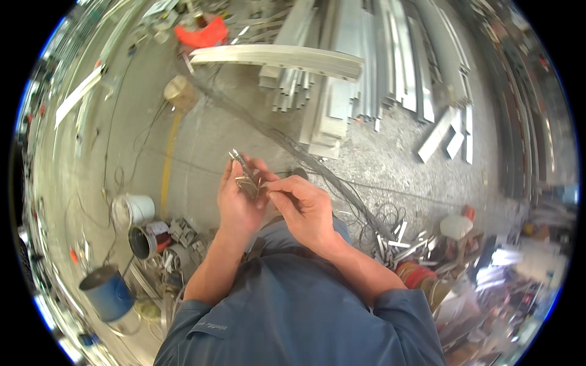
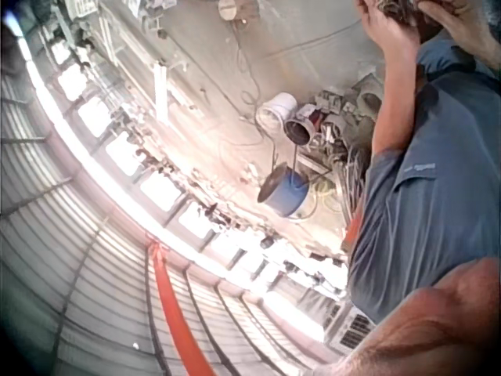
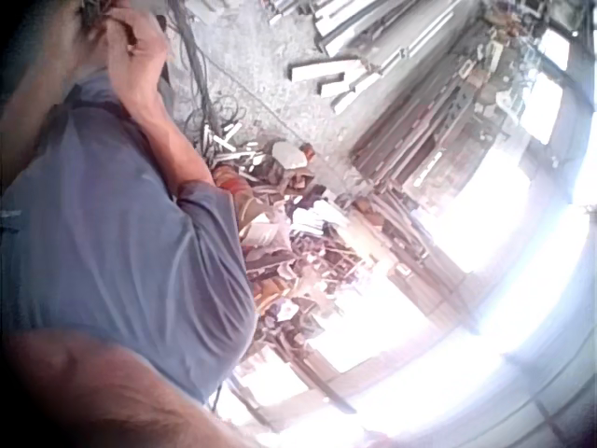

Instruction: The person picks up long metal bars and positions them into a frame structure. They then use a cordless drill to fasten screws into the frame, securing the bars in place. The person repeatedly retrieves screws and continues drilling to assemble the structure.

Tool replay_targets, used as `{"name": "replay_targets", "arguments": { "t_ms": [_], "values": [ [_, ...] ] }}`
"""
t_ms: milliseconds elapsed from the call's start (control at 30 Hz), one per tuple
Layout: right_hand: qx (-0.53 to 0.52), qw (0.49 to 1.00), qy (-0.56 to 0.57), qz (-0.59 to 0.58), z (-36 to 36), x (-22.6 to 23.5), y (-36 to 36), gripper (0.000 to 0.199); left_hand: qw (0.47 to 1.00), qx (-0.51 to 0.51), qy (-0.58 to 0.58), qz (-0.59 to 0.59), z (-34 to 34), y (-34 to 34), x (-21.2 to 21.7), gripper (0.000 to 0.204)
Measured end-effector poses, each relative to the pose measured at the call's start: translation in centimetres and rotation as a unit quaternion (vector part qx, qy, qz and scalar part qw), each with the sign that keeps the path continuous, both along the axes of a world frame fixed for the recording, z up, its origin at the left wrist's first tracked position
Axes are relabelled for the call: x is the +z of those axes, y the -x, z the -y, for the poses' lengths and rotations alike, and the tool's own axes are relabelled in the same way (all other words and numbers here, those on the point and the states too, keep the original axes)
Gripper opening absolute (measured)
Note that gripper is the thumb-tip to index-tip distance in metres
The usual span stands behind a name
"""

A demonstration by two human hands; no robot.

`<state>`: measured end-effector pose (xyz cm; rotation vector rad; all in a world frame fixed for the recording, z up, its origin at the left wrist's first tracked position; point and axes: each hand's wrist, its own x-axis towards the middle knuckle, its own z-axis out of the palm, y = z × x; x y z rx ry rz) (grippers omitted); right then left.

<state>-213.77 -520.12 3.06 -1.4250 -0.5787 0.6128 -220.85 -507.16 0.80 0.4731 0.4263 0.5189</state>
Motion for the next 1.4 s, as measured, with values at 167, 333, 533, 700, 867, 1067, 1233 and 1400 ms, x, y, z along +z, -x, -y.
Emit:
{"name": "replay_targets", "arguments": {
  "t_ms": [167,333,533,700,867,1067,1233,1400],
  "values": [
    [0.075,0.994,0.013,-0.075,-8.7,-1.1,-0.9,0.007,0.994,0.11,0.021,-0.004,-7.6,1.6,-0.8,0.022],
    [0.159,0.983,0.07,-0.06,-18.9,-3.3,-2.4,0.007,0.984,0.177,-0.001,-0.026,-16.1,1.4,-2.4,0.018],
    [0.24,0.949,0.133,-0.155,-32.6,-2.6,-3.6,0.009,0.964,0.224,-0.034,-0.136,-26.9,1.6,-1.1,0.017],
    [0.335,0.906,0.116,-0.232,-41.0,-1.7,-3.0,0.008,0.945,0.266,-0.047,-0.185,-33.5,3.1,0.7,0.017],
    [0.402,0.913,0.046,-0.06,-46.1,-0.7,-0.7,0.007,0.937,0.317,-0.008,-0.142,-39.0,5.9,0.6,0.019],
    [0.396,0.897,0.019,-0.195,-51.3,0.3,3.0,0.008,0.957,0.282,0.015,-0.064,-44.7,11.1,-0.5,0.022],
    [0.358,0.917,0.099,-0.147,-59.0,1.5,6.5,0.016,0.972,0.227,0.025,-0.055,-49.7,16.4,-0.1,0.026],
    [0.346,0.93,0.117,-0.037,-64.0,2.5,11.4,0.023,0.987,0.148,-0.021,-0.059,-54.7,21.0,1.2,0.025]
  ]
}}
